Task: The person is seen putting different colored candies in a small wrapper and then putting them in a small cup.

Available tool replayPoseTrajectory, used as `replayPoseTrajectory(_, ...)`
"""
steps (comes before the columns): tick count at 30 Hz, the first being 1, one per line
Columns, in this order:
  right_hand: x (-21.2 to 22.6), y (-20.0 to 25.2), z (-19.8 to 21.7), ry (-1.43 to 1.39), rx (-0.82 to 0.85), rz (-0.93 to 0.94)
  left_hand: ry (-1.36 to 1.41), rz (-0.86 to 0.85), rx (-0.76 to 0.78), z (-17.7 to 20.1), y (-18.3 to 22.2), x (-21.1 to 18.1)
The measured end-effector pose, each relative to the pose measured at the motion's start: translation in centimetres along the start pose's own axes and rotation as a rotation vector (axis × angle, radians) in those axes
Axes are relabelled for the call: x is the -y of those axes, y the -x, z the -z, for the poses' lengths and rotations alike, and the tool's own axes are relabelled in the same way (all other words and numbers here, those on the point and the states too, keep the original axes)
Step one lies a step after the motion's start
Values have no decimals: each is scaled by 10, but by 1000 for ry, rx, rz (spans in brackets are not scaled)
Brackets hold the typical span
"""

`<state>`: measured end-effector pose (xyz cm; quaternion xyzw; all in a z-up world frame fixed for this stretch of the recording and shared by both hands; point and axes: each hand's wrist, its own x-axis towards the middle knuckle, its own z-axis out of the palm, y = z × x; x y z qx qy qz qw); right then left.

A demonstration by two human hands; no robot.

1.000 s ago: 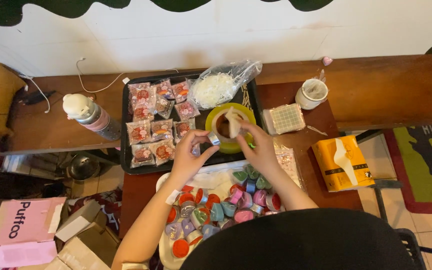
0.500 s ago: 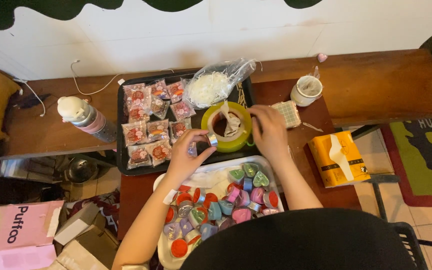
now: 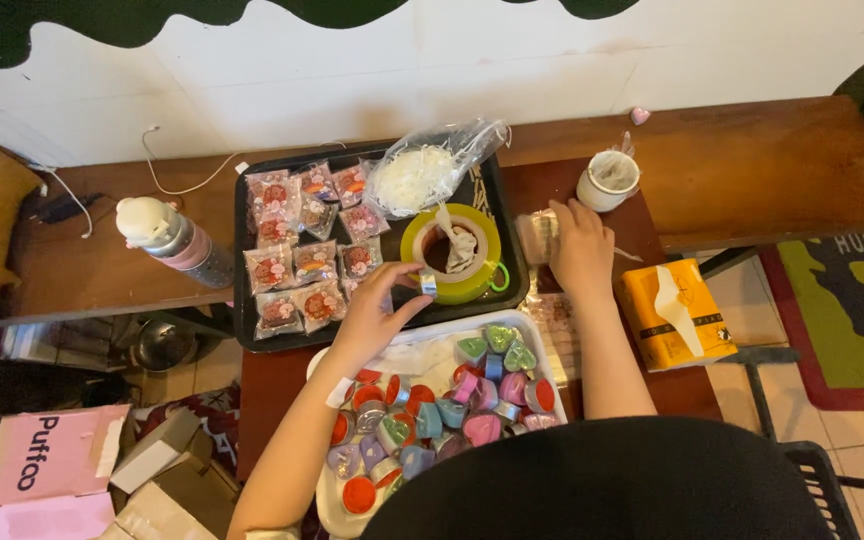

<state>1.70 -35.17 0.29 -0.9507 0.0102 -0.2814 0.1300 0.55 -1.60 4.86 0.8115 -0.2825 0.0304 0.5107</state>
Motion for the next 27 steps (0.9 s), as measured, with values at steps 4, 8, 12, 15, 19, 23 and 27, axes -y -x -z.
replayPoseTrajectory(4,-1,-1,-3,71,104,-67,-9,-26,-2,-1,1,2)
replayPoseTrajectory(8,2,0,-3,136,71,-45,-17,-36,-3,-1,1,2)
replayPoseTrajectory(12,0,1,-8,107,85,-80,-19,-33,5,-1,0,1)
replayPoseTrajectory(15,4,-1,-5,-93,-9,-143,-14,-26,9,0,0,-1)
replayPoseTrajectory(19,7,-3,-2,-25,16,-222,-7,-29,8,-1,1,0)
replayPoseTrajectory(23,5,-4,-3,101,17,-132,-12,-23,8,1,1,-3)
replayPoseTrajectory(27,6,-6,1,-21,142,-196,-18,-40,16,2,0,-5)
